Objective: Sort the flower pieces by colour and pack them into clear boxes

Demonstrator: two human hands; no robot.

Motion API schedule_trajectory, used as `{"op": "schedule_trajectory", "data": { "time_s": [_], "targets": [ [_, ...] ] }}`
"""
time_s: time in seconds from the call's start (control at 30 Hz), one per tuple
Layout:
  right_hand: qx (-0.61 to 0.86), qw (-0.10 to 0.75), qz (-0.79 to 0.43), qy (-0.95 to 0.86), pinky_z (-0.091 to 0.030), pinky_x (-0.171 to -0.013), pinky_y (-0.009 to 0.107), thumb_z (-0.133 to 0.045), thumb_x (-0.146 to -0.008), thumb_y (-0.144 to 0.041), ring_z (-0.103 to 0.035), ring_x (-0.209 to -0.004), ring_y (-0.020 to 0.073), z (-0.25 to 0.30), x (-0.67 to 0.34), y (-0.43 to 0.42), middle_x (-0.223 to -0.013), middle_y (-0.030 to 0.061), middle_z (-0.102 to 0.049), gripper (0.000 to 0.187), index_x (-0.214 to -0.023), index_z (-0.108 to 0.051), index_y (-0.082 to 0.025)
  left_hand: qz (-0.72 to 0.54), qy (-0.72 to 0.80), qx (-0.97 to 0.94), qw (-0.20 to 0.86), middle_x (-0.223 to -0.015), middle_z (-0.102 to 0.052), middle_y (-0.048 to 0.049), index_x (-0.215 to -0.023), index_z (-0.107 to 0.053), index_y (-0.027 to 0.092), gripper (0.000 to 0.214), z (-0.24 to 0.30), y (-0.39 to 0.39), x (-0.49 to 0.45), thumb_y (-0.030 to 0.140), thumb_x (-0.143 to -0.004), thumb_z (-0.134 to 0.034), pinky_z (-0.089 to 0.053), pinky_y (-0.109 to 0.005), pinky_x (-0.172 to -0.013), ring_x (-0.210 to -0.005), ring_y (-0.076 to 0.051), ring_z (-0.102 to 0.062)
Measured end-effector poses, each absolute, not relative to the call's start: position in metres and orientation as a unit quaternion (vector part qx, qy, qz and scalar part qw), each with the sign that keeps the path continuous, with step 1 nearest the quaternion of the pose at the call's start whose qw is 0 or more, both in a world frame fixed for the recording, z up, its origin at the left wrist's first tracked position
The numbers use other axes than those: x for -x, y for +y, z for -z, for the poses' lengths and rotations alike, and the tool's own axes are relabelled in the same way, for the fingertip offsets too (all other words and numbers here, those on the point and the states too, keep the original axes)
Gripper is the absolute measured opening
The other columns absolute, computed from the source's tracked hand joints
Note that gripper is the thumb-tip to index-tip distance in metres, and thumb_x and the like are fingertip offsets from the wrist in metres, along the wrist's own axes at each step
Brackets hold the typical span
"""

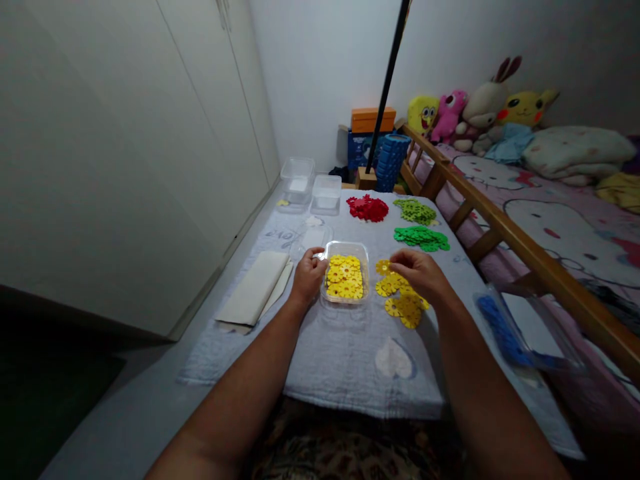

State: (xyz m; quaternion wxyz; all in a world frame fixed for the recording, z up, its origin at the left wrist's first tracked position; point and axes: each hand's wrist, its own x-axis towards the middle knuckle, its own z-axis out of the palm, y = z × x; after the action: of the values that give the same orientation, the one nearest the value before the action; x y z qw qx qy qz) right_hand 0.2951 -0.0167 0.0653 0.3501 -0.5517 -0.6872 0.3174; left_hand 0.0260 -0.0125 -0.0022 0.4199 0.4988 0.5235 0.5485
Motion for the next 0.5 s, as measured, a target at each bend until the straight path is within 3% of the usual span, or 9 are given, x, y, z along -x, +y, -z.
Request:
{"op": "schedule_trajectory", "data": {
  "time_s": [0.13, 0.23, 0.37, 0.5],
  "targets": [
    [0.549, 0.366, -0.272, -0.701, -0.041, -0.062, 0.026, -0.064, -0.078, -0.027, -0.056, -0.066, 0.0143, -0.076, -0.256, -0.005, -0.070, -0.0014, -0.063, 0.007, -0.081, -0.063, -0.020, -0.546, 0.529, -0.492, 0.424, -0.057, -0.036, 0.0109, -0.112, -0.060, 0.018, 0.037, 0.003, -0.012, -0.026, 0.034, -0.078, -0.062, -0.028, -0.021, -0.053, -0.050, -0.010, -0.034],
    [0.554, 0.305, -0.240, -0.736, -0.040, -0.064, 0.025, -0.063, -0.079, -0.019, -0.056, -0.067, 0.0140, -0.077, -0.222, 0.004, -0.072, -0.0009, -0.065, 0.002, -0.078, -0.062, -0.020, -0.548, 0.524, -0.494, 0.426, -0.057, -0.037, 0.0109, -0.112, -0.059, 0.018, 0.037, 0.004, -0.012, -0.026, 0.034, -0.079, -0.062, -0.029, -0.021, -0.053, -0.050, -0.010, -0.035],
    [0.578, 0.217, -0.179, -0.766, -0.039, -0.067, 0.026, -0.062, -0.081, -0.013, -0.060, -0.073, 0.0158, -0.074, -0.189, 0.015, -0.080, 0.0029, -0.071, 0.008, -0.078, -0.065, -0.020, -0.551, 0.517, -0.491, 0.433, -0.057, -0.041, 0.0102, -0.113, -0.059, 0.019, 0.037, 0.006, -0.011, -0.025, 0.034, -0.079, -0.062, -0.030, -0.021, -0.053, -0.051, -0.010, -0.039],
    [0.601, 0.162, -0.136, -0.771, -0.041, -0.072, 0.028, -0.061, -0.085, -0.013, -0.064, -0.082, 0.0192, -0.071, -0.174, 0.020, -0.091, 0.0075, -0.076, 0.012, -0.089, -0.070, -0.020, -0.553, 0.514, -0.486, 0.439, -0.058, -0.042, 0.0101, -0.112, -0.060, 0.019, 0.037, 0.007, -0.011, -0.026, 0.034, -0.079, -0.063, -0.031, -0.021, -0.053, -0.052, -0.010, -0.041]
  ]
}}
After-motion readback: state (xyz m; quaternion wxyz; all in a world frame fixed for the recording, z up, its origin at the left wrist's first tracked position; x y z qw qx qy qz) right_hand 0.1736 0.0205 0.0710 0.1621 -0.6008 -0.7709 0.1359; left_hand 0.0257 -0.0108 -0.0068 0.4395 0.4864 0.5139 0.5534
